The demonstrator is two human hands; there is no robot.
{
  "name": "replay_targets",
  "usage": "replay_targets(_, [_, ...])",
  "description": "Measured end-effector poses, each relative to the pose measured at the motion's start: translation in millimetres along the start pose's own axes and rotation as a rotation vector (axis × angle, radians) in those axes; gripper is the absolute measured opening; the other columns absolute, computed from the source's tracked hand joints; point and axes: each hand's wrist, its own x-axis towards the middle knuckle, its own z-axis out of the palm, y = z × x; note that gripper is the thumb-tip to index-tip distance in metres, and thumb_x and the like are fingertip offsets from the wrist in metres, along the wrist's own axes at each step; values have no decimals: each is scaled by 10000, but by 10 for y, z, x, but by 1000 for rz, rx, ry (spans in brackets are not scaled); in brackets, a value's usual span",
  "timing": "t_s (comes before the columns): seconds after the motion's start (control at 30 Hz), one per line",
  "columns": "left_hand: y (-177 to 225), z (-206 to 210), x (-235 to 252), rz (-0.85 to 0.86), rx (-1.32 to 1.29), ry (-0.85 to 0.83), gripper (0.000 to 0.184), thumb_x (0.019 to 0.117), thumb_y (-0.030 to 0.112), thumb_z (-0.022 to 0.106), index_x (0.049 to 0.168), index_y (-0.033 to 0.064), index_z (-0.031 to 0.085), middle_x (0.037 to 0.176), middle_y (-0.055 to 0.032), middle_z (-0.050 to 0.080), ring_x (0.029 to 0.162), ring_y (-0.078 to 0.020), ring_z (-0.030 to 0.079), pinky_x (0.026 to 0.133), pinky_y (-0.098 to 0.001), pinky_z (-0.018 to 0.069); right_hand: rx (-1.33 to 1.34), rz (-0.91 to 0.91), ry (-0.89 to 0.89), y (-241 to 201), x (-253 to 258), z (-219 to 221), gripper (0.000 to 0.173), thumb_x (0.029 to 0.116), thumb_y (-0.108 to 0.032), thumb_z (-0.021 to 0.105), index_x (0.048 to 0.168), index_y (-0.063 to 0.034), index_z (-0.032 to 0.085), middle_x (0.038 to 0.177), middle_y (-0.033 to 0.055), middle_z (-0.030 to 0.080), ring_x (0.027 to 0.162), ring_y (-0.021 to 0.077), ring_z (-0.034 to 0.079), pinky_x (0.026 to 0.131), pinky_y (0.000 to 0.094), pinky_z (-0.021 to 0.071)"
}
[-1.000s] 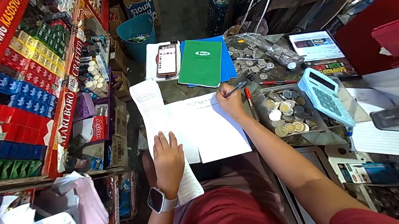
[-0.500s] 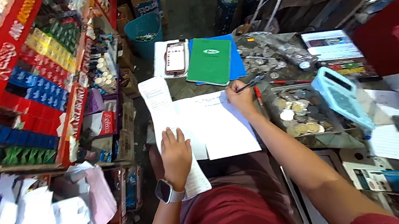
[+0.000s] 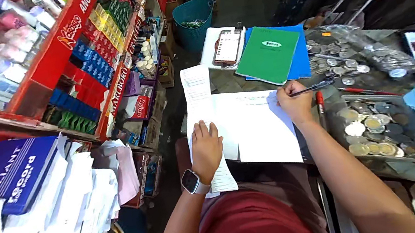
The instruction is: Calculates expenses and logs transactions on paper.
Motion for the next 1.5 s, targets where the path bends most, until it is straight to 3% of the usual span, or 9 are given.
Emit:
replay_targets(0.1, [-50,56,-26,24,-28,110,511,1043,322,521,1439,2,563,1486,-359,462,1395,-526,443,1115,-608,396,-16,-2,11,-106,-74,18,238,923,-6,625,740,4,472,630,28,461,531,72,478,547,242,472])
replay_targets(0.2, [-99,82,-17,45,-22,127,506,1036,329,528,1420,3,581,1469,-362,477,1392,-527,444,1117,-612,395,-23,-3,11,-59,-78,16,227,932,-25,620,748,-1,490,626,50,478,525,116,490,531,290,473])
replay_targets(0.3, [-109,32,-17,14,2,59,518,1049,333,507,1457,17,544,1520,-347,426,1426,-517,401,1138,-600,369,-19,-51,-3,35,-71,47,264,946,-56,624,728,-19,481,619,51,470,515,119,475,509,284,445])
replay_targets(0.57, [-137,87,-23,36,45,122,507,1041,330,517,1431,11,572,1492,-347,463,1390,-522,451,1106,-587,414,-13,-77,-4,31,-76,73,345,923,-37,632,661,-78,411,589,18,424,490,81,410,476,231,366])
replay_targets(0.87, [-135,95,-26,42,49,141,498,1034,316,527,1421,7,582,1475,-345,484,1379,-521,466,1103,-583,419,-19,-57,-9,20,-70,58,335,932,-38,631,675,-79,420,581,16,441,478,80,440,474,230,397])
replay_targets(1.5, [-140,104,-30,49,33,159,494,1030,315,534,1410,4,592,1469,-346,490,1372,-531,468,1095,-597,422,-12,-98,12,10,-77,52,321,925,-40,602,673,-97,413,569,-11,379,485,59,352,474,219,297])
